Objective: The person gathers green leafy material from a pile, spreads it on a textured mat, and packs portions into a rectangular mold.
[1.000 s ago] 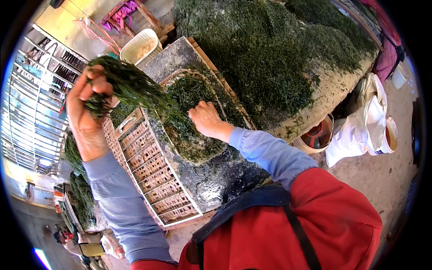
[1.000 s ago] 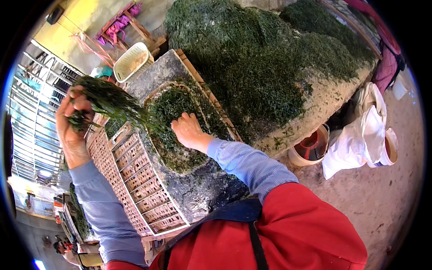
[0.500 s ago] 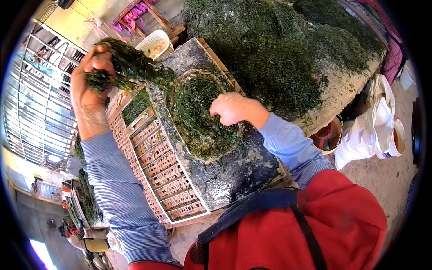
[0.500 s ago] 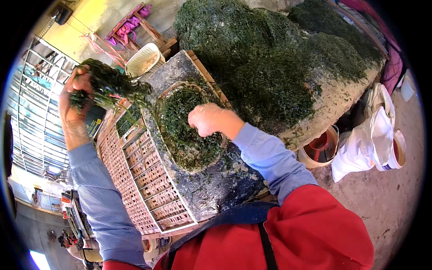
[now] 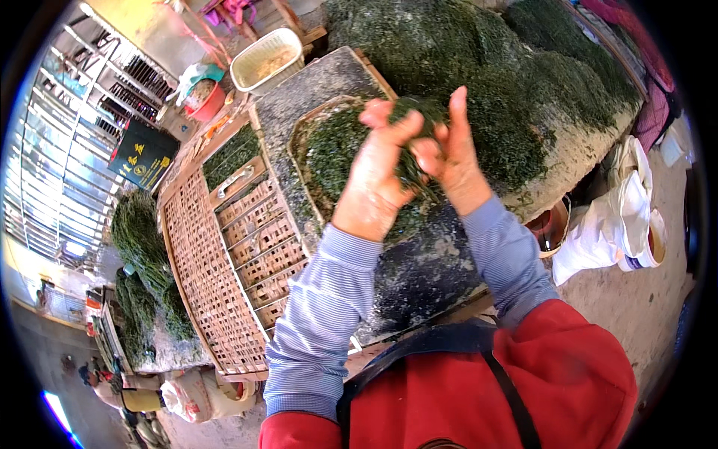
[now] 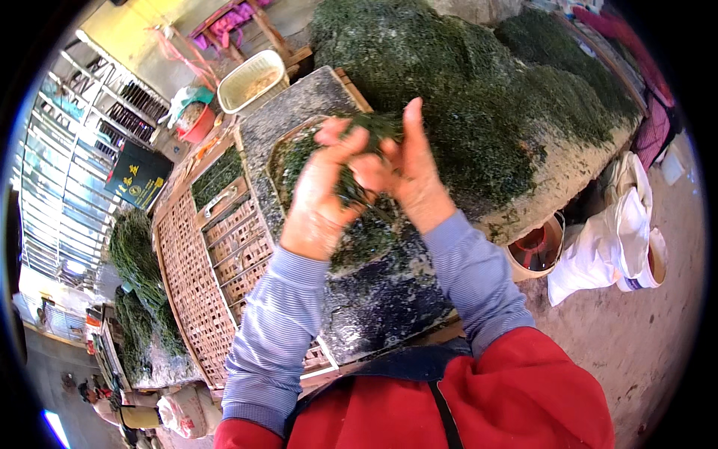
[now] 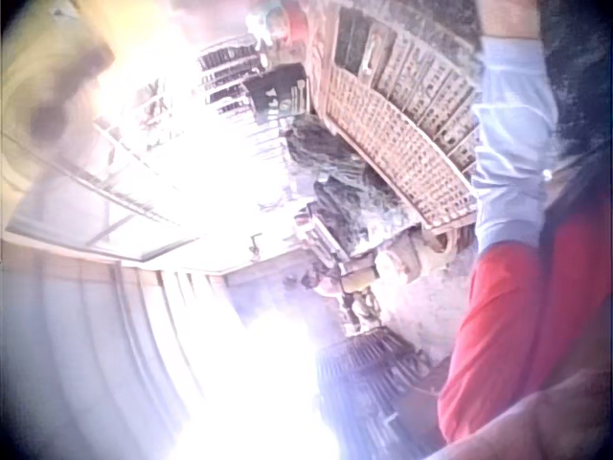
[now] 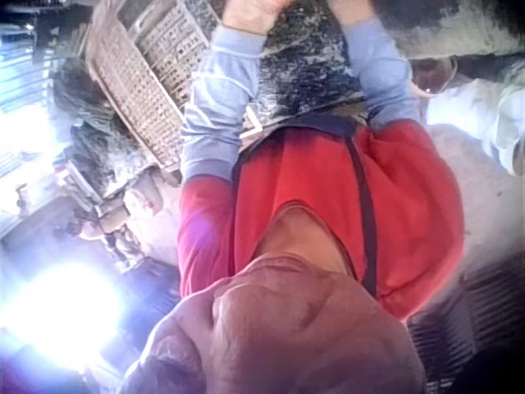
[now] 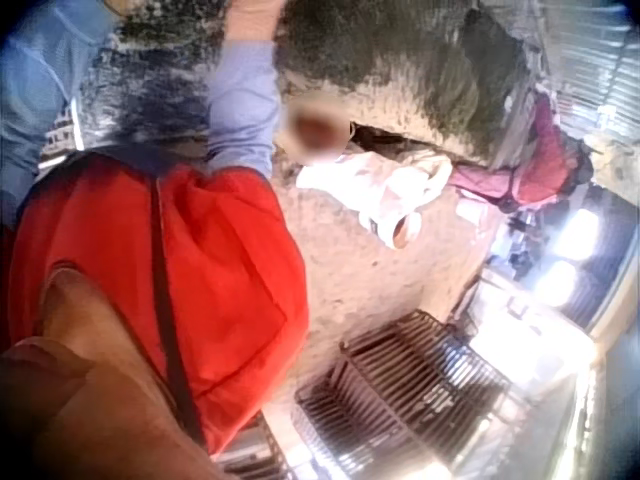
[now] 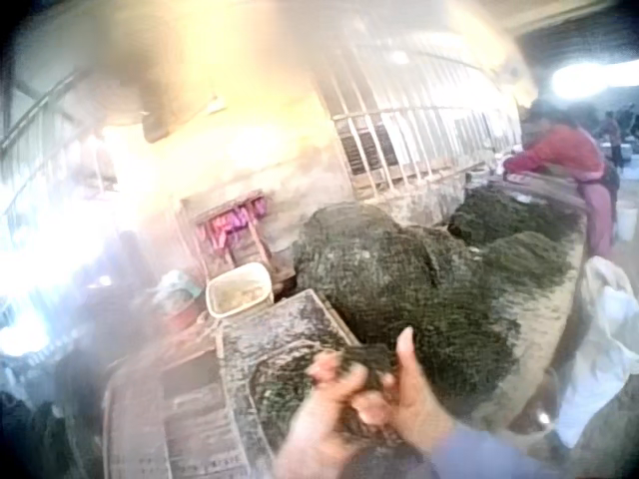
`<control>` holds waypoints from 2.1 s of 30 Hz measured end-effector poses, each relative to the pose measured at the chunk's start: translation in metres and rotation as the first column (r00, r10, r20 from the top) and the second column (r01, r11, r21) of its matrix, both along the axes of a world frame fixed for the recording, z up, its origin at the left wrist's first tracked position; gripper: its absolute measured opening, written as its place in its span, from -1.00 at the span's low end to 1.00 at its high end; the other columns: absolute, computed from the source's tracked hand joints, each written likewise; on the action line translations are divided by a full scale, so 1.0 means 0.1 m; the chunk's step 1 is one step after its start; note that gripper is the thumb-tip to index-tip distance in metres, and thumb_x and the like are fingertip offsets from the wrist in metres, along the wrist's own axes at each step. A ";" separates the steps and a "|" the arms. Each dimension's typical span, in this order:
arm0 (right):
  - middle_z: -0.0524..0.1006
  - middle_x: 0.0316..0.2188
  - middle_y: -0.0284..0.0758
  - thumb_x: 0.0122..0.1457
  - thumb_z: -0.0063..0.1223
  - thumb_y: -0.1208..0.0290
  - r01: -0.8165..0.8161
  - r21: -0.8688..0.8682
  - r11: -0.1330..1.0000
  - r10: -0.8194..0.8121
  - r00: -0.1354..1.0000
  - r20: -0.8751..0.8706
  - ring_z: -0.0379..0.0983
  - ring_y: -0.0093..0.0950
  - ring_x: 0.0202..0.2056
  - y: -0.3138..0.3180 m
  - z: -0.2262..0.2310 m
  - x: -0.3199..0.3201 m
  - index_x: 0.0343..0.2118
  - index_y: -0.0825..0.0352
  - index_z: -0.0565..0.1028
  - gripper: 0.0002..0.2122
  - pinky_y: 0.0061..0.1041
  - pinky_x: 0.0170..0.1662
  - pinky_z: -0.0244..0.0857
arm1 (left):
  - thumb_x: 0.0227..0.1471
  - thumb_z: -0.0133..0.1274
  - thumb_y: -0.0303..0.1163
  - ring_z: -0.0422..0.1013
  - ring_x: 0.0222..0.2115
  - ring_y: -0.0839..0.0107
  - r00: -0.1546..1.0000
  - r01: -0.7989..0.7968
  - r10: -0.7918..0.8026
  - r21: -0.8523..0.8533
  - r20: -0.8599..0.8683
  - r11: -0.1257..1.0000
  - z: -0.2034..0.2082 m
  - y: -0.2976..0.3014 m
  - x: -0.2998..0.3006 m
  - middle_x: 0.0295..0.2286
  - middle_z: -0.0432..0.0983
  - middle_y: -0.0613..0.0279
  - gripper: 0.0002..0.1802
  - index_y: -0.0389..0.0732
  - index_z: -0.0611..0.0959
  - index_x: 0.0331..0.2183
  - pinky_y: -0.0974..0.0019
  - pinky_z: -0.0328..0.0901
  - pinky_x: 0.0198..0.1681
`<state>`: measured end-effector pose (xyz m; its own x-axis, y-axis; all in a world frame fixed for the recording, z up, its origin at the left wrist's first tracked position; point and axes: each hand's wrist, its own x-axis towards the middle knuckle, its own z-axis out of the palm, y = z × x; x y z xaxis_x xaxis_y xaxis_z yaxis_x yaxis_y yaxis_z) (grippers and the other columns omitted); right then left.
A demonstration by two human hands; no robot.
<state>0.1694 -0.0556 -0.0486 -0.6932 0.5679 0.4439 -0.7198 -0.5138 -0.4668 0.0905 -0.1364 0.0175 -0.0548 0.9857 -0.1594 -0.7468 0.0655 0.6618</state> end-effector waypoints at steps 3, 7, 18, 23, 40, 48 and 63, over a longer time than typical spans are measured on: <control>0.49 -0.38 -0.16 0.16 -0.14 0.07 0.185 -0.270 0.945 -0.152 0.979 0.138 0.44 -0.27 -0.28 0.23 -0.15 -0.08 -0.34 0.44 0.43 -0.59 -0.27 -0.21 0.40 | 0.07 -0.03 -0.44 0.27 -0.69 0.59 0.944 0.290 -0.293 -0.042 -0.154 0.956 -0.31 -0.14 -0.38 -0.49 0.40 0.15 -0.82 -0.29 0.36 -0.29 0.57 0.14 -0.77; 0.41 -0.63 -0.25 0.09 0.01 0.42 0.443 -0.268 0.856 -0.386 0.891 0.239 0.40 -0.33 -0.50 0.20 -0.05 -0.72 -0.59 0.36 0.36 -0.82 -0.26 -0.31 0.38 | 0.01 0.03 -0.44 0.22 -0.73 0.63 0.794 0.215 -0.194 -0.033 -0.576 0.976 -0.34 -0.35 -1.08 -0.60 0.37 0.28 -0.82 -0.29 0.40 -0.34 0.57 0.07 -0.81; 0.31 -0.67 -0.23 0.13 -0.18 0.48 0.480 -0.505 0.717 -0.281 0.862 0.421 0.27 -0.38 -0.61 0.32 -0.51 -3.44 -0.61 0.31 0.25 -0.82 -0.13 -0.36 0.34 | -0.07 0.05 -0.51 0.30 -0.58 0.55 0.110 0.046 0.092 0.097 -0.990 0.994 -0.87 -0.56 -3.94 -0.55 0.44 0.34 -0.68 -0.32 0.51 -0.19 0.45 0.22 -0.48; 0.39 -0.67 -0.35 0.01 -0.11 0.48 0.613 -0.239 0.753 -0.299 0.643 0.705 0.21 -0.40 -0.62 0.06 -0.81 -3.71 -0.66 0.23 0.35 -0.86 -0.12 -0.18 -0.04 | -0.09 0.09 -0.48 0.34 -0.28 0.33 0.069 -0.094 -0.170 -0.176 -0.983 0.980 -1.18 -0.71 -4.60 -0.27 0.44 0.11 -0.46 -0.27 0.40 0.00 0.31 0.22 -0.19; 0.40 -0.20 0.05 0.13 -0.08 0.39 -0.272 0.793 0.545 -0.821 -0.366 0.439 0.48 -0.20 -0.30 0.25 0.38 -3.11 -0.09 0.53 0.31 -0.65 -0.34 -0.31 0.51 | -0.21 0.13 -0.33 0.40 -0.44 0.18 -0.069 -0.436 -0.191 -0.143 -0.979 0.889 -1.41 -1.21 -5.06 -0.47 0.46 -0.02 -0.58 -0.50 0.48 -0.34 0.20 0.28 -0.36; 0.55 -0.62 -0.27 0.04 0.09 0.38 -0.272 0.708 0.651 -0.632 0.321 0.705 0.47 -0.58 -0.65 -0.52 -1.09 -4.28 -0.44 0.41 0.57 -0.82 -0.62 -0.55 0.38 | -0.15 0.16 -0.43 0.35 -0.70 0.48 0.331 -0.257 -0.381 -0.471 -0.863 0.844 -1.06 -1.29 -5.22 -0.51 0.50 0.09 -0.41 -0.45 0.39 -0.06 0.45 0.24 -0.68; 0.48 -0.40 -0.13 -0.04 0.16 0.28 -0.310 0.935 0.171 -0.915 0.303 0.267 0.45 -0.25 -0.32 -0.84 -1.10 -4.23 -0.41 0.36 0.48 -0.76 -0.28 -0.30 0.34 | 0.00 -0.15 -0.51 0.28 -0.06 0.19 -0.793 -0.132 0.185 0.460 -0.580 0.878 -1.56 -1.33 -4.60 -0.16 0.40 0.09 -0.71 -0.28 0.53 -0.20 0.09 0.07 0.08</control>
<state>-0.2534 -0.1398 -0.1582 -0.7861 0.5685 0.2427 0.3620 0.7417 -0.5647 -0.3699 -0.2698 -0.1386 -0.1811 0.7850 0.5924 0.9772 0.2114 0.0187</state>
